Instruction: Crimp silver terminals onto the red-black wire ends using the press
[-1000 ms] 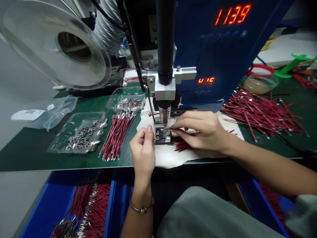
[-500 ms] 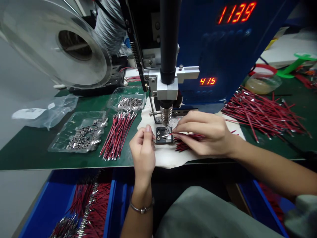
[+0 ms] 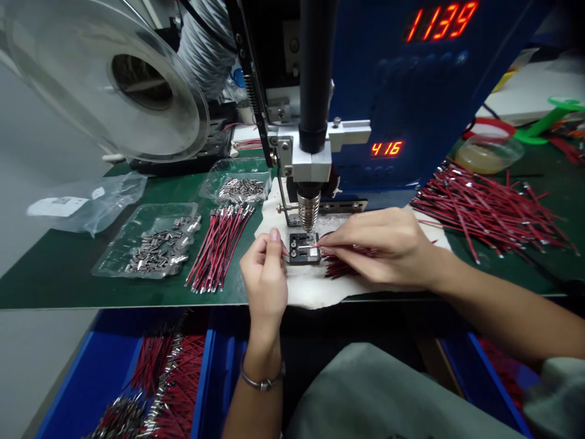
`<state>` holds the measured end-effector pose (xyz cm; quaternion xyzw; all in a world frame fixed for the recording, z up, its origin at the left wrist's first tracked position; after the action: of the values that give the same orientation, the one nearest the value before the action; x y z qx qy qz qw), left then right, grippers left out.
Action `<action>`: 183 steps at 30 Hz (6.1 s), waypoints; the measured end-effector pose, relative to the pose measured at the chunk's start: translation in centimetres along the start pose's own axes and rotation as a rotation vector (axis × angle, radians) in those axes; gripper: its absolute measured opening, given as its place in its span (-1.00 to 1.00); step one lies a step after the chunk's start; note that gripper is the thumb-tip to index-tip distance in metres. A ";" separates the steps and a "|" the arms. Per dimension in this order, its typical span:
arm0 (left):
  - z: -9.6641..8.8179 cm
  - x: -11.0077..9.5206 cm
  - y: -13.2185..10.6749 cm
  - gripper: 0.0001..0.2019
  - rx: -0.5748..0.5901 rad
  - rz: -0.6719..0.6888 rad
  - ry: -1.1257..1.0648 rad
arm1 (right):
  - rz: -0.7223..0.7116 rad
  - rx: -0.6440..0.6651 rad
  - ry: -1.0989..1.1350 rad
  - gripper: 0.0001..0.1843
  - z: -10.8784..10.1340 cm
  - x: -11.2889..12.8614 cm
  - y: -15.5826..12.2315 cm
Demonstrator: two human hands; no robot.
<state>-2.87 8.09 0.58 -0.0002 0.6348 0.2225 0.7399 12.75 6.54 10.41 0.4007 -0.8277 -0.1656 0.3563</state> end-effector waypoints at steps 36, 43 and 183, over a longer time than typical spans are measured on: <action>4.6 -1.8 -6.6 -0.74 0.202 -0.027 0.056 | 0.021 -0.044 0.349 -0.85 0.0 0.8 -0.2; 0.0 -4.5 -5.1 -0.88 0.074 0.185 0.271 | 0.100 -0.067 0.208 -0.88 -0.9 -0.3 0.0; 0.9 -1.3 -0.2 -0.80 0.056 0.143 0.202 | 0.218 0.103 -0.044 -0.86 2.3 -3.9 0.8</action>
<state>-2.08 7.76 1.94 0.0432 0.7103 0.2558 0.6543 12.33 10.05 7.42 0.3223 -0.8814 -0.0920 0.3330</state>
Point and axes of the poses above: each hand's wrist, its own y-axis towards the middle knuckle, its own z-axis out of the palm, x = y × z, the point moved 9 cm from there along y, towards the middle knuckle, and after that the axes turned 11 degrees about z, right-handed, at the moved point
